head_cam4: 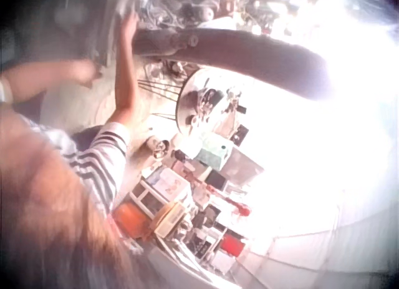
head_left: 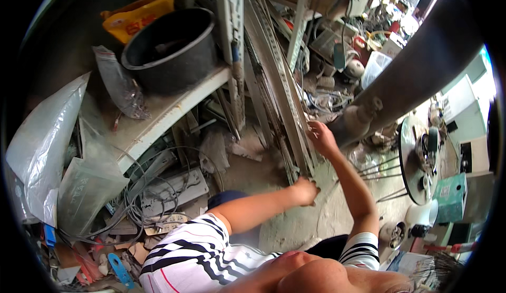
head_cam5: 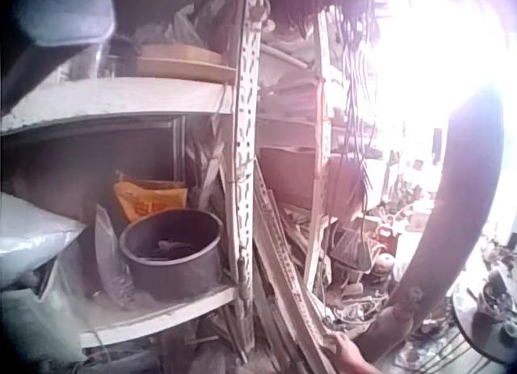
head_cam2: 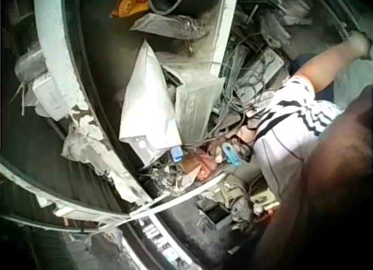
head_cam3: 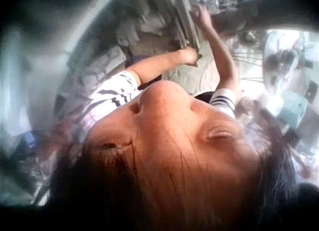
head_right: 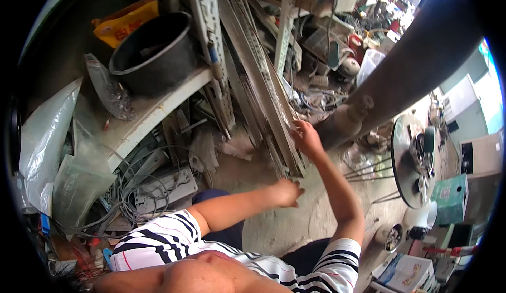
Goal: The person picks up a metal strip and attaches small plastic clips to it by hand while sitting on the workshop floor.
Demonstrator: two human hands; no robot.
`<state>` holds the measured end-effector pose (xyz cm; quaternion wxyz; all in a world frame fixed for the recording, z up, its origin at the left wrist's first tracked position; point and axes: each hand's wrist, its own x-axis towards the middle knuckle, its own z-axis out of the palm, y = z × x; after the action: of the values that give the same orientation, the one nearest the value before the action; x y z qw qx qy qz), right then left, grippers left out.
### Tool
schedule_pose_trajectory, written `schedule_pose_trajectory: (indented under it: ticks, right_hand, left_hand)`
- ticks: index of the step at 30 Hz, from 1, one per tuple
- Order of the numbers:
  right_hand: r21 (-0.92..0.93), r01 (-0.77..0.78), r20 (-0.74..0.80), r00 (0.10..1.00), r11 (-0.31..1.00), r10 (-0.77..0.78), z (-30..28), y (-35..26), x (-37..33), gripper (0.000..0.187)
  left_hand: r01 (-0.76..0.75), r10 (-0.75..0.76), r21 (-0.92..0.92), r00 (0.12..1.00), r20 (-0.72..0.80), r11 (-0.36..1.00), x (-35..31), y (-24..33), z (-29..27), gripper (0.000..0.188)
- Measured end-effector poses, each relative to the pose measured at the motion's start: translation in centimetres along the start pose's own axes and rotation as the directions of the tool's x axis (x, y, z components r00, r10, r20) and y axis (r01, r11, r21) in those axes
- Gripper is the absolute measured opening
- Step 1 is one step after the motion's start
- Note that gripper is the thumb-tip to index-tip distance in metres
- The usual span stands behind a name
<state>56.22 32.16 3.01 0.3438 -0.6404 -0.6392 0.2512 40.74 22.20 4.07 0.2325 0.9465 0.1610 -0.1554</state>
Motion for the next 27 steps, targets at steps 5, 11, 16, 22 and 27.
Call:
schedule_pose_trajectory:
  ticks: [5,11,16,22,27]
  right_hand:
    - [-0.084,0.125,-0.236,0.961,0.989,-0.142,4.9,-5.6,6.7,0.038]
    - [-0.149,0.078,-0.299,0.947,0.986,-0.12,8.0,-4.6,9.1,0.024]
    - [-0.258,0.072,-0.377,0.911,0.963,-0.169,8.5,-4.6,9.2,0.023]
    - [-0.319,-0.009,-0.309,0.946,0.948,-0.095,7.8,-6.4,9.0,0.02]
    - [-0.407,-0.051,-0.281,0.957,0.912,-0.071,7.1,-5.8,9.0,0.022]
  left_hand:
    - [0.125,-0.121,0.023,0.984,-0.128,0.992,-0.5,-0.9,-1.7,0.061]
    - [0.201,-0.202,-0.023,0.978,-0.049,0.979,-0.3,-2.2,-2.0,0.067]
    - [0.082,-0.081,-0.001,0.995,0.053,0.997,-0.9,-1.9,-0.9,0.068]
    - [0.08,-0.096,0.102,0.982,0.165,0.992,-1.5,0.0,-3.0,0.071]
    - [0.006,-0.02,0.06,0.97,0.241,0.998,-1.7,0.6,-5.3,0.056]
